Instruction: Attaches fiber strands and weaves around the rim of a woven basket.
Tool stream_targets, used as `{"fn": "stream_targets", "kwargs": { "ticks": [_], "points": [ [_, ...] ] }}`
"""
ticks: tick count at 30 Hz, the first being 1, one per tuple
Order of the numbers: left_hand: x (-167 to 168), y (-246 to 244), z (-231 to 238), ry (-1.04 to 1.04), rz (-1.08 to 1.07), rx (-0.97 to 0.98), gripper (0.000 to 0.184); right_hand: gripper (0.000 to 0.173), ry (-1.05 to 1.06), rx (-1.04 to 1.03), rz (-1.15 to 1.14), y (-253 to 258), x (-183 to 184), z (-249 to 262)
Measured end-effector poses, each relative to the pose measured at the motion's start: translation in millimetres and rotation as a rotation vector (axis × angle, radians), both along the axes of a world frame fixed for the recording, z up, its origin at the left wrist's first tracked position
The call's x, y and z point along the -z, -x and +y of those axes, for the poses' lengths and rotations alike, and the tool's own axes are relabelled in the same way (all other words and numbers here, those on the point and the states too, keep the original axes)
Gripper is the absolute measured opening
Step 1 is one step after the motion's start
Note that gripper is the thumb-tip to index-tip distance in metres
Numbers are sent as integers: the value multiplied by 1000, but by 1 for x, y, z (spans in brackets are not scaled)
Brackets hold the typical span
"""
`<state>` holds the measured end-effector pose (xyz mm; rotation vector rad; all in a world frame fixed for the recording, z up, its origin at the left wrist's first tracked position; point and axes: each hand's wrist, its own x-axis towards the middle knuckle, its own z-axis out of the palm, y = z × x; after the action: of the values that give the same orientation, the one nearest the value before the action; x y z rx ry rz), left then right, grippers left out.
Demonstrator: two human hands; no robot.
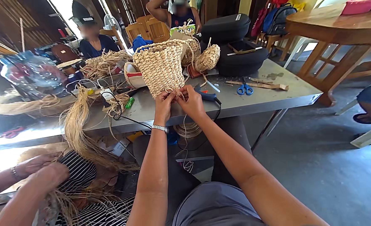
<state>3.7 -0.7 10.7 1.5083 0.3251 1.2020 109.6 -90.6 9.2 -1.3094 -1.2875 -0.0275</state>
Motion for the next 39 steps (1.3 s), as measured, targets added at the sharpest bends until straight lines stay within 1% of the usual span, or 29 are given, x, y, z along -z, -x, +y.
{"fn": "stream_targets", "kwargs": {
  "ticks": [4, 11, 19, 27, 32, 39],
  "points": [
    [0, 1, 1, -2, 27, 9, 10, 31, -14, 2, 25, 0, -1, -2],
    [2, 1, 3, -23, 45, 23, 10, 21, -41, 14, 54, -2, 0, 0],
    [2, 1, 2, -66, 68, 27, 10, 19, 25, 19, 96, -4, -3, -3],
    [1, 1, 1, -80, 96, -23, 8, 19, 70, -5, 100, -4, -5, -3],
    [2, 1, 2, -68, 84, -43, 9, 16, 57, -75, 139, -7, -5, -3],
    [2, 2, 2, -40, 77, -34, 8, 14, 43, -90, 138, -7, -4, -3]
  ]
}}
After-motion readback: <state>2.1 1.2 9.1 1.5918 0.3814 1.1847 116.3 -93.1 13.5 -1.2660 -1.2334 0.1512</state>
